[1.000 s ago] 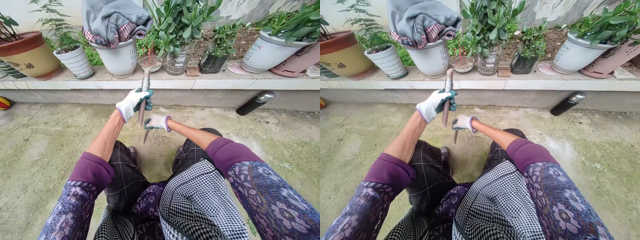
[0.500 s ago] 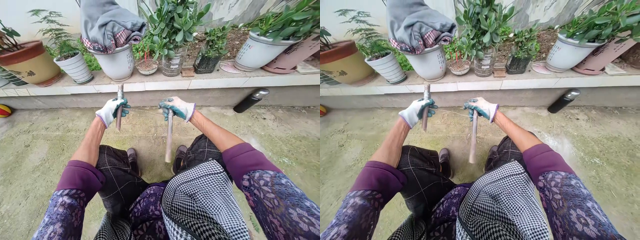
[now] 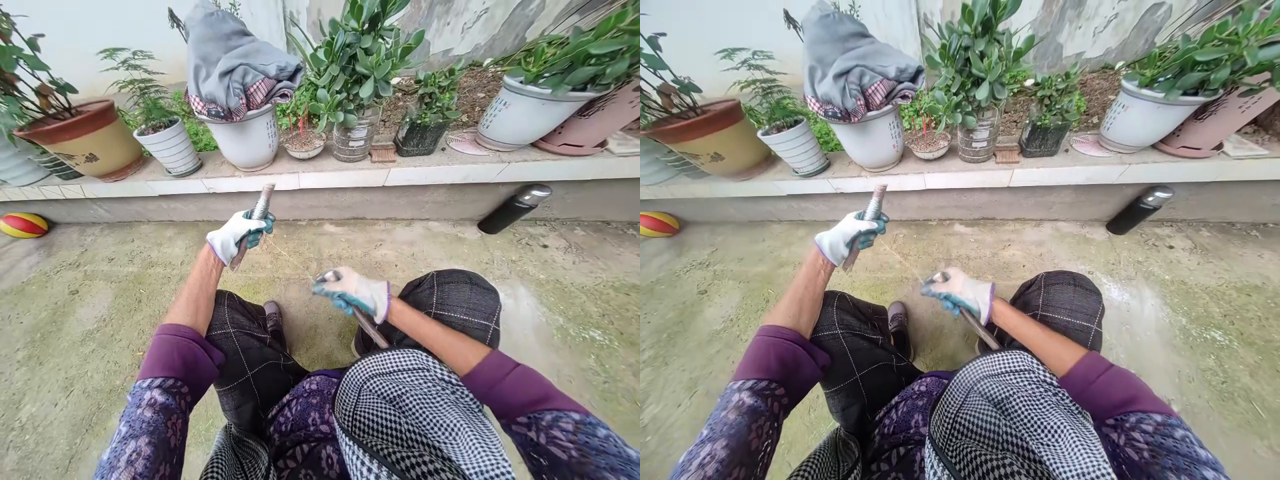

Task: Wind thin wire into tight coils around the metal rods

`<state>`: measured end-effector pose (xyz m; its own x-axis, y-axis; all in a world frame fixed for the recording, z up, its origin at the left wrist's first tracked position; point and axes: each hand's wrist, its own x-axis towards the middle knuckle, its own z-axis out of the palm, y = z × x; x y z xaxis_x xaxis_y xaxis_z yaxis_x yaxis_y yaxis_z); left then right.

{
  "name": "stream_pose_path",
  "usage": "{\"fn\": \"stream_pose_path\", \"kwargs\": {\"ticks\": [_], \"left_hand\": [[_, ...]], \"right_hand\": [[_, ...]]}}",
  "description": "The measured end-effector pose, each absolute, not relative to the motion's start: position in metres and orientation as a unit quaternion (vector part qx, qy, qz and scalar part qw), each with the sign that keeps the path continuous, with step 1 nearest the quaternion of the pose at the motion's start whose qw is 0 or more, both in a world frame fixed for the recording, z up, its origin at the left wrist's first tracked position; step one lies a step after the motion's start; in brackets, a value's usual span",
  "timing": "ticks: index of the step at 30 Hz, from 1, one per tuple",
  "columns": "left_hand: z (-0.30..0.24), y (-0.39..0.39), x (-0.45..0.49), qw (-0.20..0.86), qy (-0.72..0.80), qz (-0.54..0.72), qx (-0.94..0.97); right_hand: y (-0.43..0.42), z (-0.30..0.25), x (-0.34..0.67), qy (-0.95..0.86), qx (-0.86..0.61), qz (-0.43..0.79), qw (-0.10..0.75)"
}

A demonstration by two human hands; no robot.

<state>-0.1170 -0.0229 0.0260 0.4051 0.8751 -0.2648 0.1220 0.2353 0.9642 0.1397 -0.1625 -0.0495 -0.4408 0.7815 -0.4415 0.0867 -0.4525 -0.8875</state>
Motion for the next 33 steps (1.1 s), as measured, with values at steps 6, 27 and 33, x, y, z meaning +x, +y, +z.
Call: {"fn": "stream_pose_path", "kwargs": {"ticks": [6, 27, 33], "left_hand": [[0.026, -0.032, -0.127, 0.643, 0.429, 0.286, 0.567], [-0.044, -0.014, -0.048, 0.078, 0.506, -0.114, 0.851], [-0.044, -0.049, -0.031, 0.157, 0.409, -0.086, 0.895]], "right_hand": [[-0.124, 0.006, 0.201, -0.465, -0.503, 0.619, 0.384], [-0.06, 0.033, 0.17, -0.538, -0.538, 0.494, 0.421], [0.001, -0.038, 0.204, -0.543, -0.672, 0.345, 0.367]]}}
